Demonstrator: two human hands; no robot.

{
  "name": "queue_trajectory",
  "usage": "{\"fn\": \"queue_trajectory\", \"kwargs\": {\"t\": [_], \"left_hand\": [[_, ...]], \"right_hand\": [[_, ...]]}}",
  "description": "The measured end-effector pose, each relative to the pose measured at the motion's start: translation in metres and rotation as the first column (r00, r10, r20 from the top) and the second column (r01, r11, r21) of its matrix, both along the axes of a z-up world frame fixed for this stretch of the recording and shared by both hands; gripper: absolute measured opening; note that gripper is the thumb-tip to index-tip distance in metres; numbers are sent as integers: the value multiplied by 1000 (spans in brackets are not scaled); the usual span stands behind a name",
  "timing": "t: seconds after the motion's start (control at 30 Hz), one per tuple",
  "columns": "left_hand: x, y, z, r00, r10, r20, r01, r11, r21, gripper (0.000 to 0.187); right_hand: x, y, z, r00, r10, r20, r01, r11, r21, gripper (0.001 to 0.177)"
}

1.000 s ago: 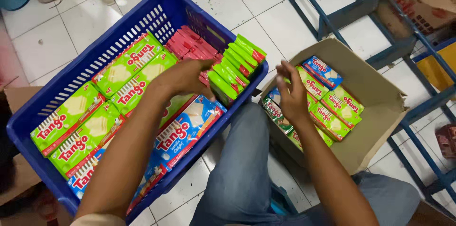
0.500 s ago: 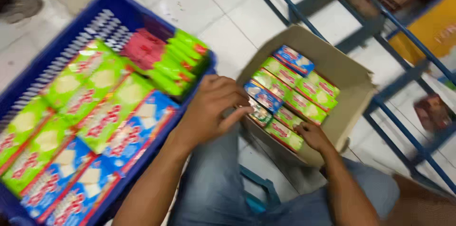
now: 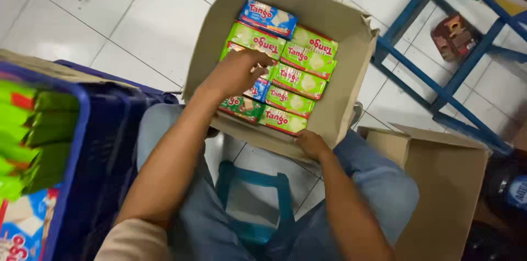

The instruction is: The person transfers packs of Tango snacks from a cardboard box into a blue plastic crate. They handle the snack packs by hand, arranging them in neat rows within the crate.

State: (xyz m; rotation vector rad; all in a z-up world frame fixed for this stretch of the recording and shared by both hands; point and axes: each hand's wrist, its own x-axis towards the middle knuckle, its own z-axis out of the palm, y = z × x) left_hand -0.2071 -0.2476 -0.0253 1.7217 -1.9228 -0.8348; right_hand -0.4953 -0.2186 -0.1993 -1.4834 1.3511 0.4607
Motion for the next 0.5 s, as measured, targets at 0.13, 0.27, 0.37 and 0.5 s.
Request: {"fn": "queue_trajectory", "kwargs": {"t": [0.13,0.27,0.37,0.5], "left_hand": [[22,-16,-19,1000,28,11,-29,998,62,13],[32,-27,-34,998,56,40,-62,982,178,17],[33,-31,-53,997,58,55,-69,971,229,21],[42,-27,-46,995,90,51,-100,956,277,27]], "right_hand": [[0,-7,-47,999,11,-38,-9,999,44,35],[3,-9,-82,999,-20,-51,23,998,50,35],[25,-9,-111,994,-103,-24,105,993,53,37],[79,-16,-161,949,-293,116,284,955,90,57]]}}
